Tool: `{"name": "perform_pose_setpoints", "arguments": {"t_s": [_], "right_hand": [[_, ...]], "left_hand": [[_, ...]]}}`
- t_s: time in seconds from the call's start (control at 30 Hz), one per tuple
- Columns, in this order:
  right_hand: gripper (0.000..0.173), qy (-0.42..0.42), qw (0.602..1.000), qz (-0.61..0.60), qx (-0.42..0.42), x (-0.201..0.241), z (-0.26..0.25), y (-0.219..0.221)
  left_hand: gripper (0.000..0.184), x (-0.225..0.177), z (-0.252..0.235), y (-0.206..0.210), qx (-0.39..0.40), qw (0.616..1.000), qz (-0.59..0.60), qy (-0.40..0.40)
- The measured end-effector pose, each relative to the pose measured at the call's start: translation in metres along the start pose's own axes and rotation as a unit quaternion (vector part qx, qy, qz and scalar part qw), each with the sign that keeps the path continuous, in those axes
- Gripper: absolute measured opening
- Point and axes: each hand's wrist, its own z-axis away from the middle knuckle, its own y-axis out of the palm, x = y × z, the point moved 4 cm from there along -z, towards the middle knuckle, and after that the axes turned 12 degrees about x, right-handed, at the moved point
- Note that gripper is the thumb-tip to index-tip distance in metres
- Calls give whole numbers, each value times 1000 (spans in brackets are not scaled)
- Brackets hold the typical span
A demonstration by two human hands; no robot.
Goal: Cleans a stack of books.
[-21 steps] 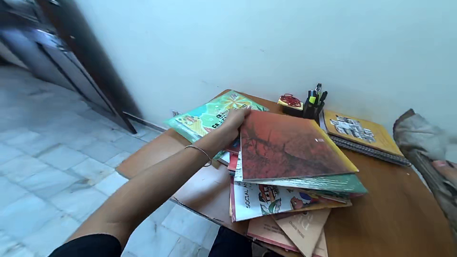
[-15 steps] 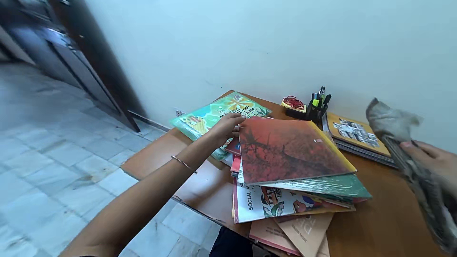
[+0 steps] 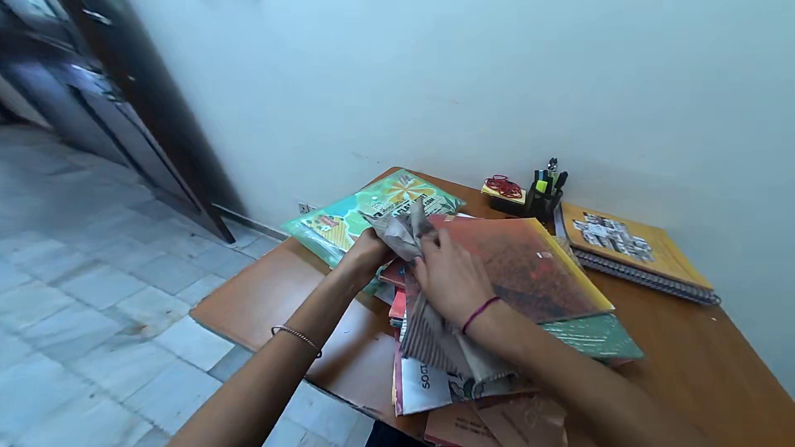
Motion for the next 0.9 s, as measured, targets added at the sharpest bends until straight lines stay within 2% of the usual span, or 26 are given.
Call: {"name": "perform_pose_setpoints", "arguments": {"t_s": [0.07,0.13,0.33,0.43,0.5,0.57,0.73,0.8,0.9], "right_hand": [[39,37,999,8,9,-24,-2,-9],[40,87,996,17,1,-60,-3,-20],[40,266,961,-7,-73,-197,17,-44],[41,322,943,-14,-79,-226,28,-45],[40,326,942,8,-84,-212,26,-47],[40,301,951,20,-75,-178,20,-50],[35,116,992,37,-47,-56,2,-24],[38,34,998,43,-21,-10,0,-9],[43,-11,997,69,20,15,0,-2]], "left_hand": [[19,-3,-3,2,27,999,-25,-13],[41,-5,-5,4,57,998,-33,-26],[46,-4,-9,3,73,997,-28,-24],[48,-4,-9,4,77,996,-31,-25],[48,-4,-9,5,80,996,-36,-26],[47,-4,-9,5,80,996,-36,-25],[42,-3,-8,6,78,996,-47,-20],[29,-3,-8,4,70,996,-59,0],[21,-5,-1,4,59,996,-68,13]]}}
